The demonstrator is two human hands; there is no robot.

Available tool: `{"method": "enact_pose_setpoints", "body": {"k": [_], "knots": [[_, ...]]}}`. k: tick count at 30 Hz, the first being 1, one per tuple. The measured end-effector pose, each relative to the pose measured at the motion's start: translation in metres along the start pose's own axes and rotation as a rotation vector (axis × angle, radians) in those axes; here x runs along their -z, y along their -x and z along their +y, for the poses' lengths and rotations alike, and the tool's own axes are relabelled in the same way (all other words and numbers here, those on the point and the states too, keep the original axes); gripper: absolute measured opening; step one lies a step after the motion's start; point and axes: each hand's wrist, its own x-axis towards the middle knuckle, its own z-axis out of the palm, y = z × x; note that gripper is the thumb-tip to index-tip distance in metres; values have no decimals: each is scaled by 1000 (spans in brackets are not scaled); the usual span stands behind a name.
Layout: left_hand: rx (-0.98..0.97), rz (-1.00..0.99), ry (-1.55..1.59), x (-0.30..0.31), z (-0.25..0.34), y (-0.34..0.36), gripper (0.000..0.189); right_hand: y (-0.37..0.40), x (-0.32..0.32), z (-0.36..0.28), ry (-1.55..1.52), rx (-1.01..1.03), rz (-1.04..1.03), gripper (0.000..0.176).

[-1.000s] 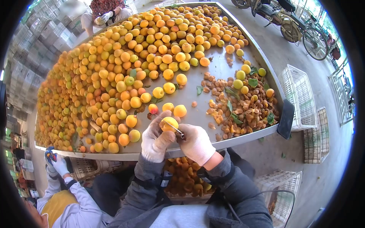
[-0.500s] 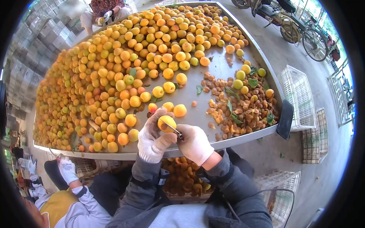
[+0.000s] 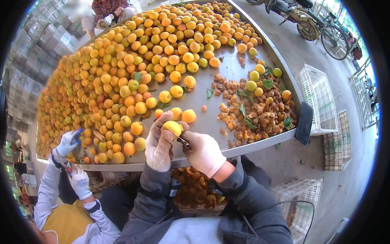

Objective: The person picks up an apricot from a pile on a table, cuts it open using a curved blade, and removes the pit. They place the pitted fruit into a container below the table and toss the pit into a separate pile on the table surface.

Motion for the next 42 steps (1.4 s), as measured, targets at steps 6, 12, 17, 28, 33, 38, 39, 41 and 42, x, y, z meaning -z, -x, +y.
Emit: {"method": "enact_pose_setpoints", "body": {"k": [6,12,17,28,33,38,39,41,42], "knots": [[-45,-5,-324,-9,-4,7,64,6,-6,11,-171,-4,-44,9],[40,-119,-364,-1,7,6,63,7,8,9,-590,-57,-397,12],[28,-167,-483,3,9,0,63,10,-2,14,-438,-66,-234,13],[19,34,-214,-2,9,3,66,8,4,15,-140,-86,-51,16],[162,50,-72,8,13,2,67,6,5,11,-168,-83,-118,19],[111,75,-168,-1,18,3,64,5,5,14,-147,-80,-136,17],[25,16,-473,2,16,1,64,6,3,15,-144,-89,-144,16],[-57,-44,-774,4,15,2,63,2,5,15,-103,-111,-171,15],[69,-8,-605,0,17,3,64,0,5,15,-61,-127,-195,15]]}}
